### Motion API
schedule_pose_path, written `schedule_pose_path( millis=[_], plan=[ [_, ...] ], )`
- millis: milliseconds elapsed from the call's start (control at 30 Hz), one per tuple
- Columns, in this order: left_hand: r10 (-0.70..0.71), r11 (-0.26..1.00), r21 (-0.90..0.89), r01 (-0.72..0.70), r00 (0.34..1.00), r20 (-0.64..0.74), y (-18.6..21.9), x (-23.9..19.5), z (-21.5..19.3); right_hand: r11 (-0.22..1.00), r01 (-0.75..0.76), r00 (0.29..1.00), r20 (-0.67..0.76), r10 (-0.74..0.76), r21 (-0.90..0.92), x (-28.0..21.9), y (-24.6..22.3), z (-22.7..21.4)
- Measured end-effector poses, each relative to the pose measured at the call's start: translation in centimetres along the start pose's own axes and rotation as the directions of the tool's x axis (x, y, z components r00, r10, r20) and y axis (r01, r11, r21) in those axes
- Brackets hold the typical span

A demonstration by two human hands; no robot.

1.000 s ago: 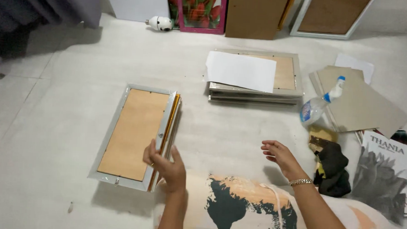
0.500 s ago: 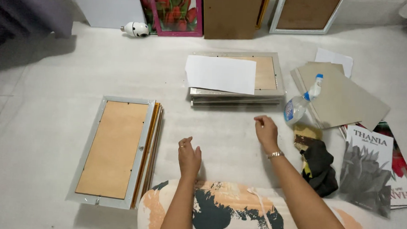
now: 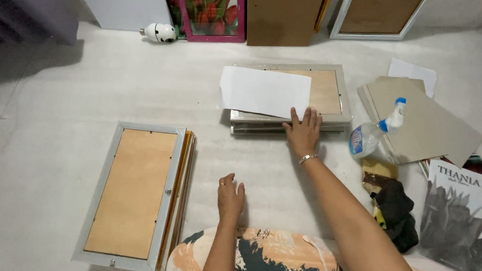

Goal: The recorder is cleaning and dusting glass surfaces and frames of several picture frames using a black cloth and a wooden-handled brush.

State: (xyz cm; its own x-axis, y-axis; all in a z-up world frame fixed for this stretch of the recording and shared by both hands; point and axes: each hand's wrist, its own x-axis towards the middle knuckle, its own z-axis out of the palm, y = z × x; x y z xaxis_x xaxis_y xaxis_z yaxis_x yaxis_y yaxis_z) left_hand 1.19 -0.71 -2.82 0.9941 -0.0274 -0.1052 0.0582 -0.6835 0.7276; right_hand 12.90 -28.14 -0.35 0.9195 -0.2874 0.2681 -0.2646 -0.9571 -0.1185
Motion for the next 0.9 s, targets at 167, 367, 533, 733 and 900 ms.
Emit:
schedule_pose_path(
  millis=[167,367,533,733,900],
  plan=[
    [-0.002,1.0,-0.029,0.002,1.0,0.013,-0.2,0.0,0.5,0.995,-0.039,0.987,-0.15,0.053,0.09,2.0,0.9,3.5],
    [-0.041,0.995,-0.089,0.043,0.999,0.021,-0.4,0.2,0.5,0.897,-0.373,0.926,0.034,0.376,0.237,5.3,0.5,3.8],
    [-0.069,0.992,-0.101,0.073,0.997,0.042,-1.4,0.7,1.4,0.901,-0.397,0.917,0.05,0.395,0.172,5.4,-0.9,4.6],
    [-0.065,0.99,-0.12,0.069,0.997,0.032,-1.9,1.1,1.6,0.953,-0.239,0.933,-0.227,0.278,0.187,5.5,-0.8,5.9],
    [-0.072,0.989,-0.131,0.076,0.997,0.031,-2.7,1.3,2.0,0.745,-0.185,0.944,-0.094,0.315,0.641,4.6,-0.3,2.4]
  ],
)
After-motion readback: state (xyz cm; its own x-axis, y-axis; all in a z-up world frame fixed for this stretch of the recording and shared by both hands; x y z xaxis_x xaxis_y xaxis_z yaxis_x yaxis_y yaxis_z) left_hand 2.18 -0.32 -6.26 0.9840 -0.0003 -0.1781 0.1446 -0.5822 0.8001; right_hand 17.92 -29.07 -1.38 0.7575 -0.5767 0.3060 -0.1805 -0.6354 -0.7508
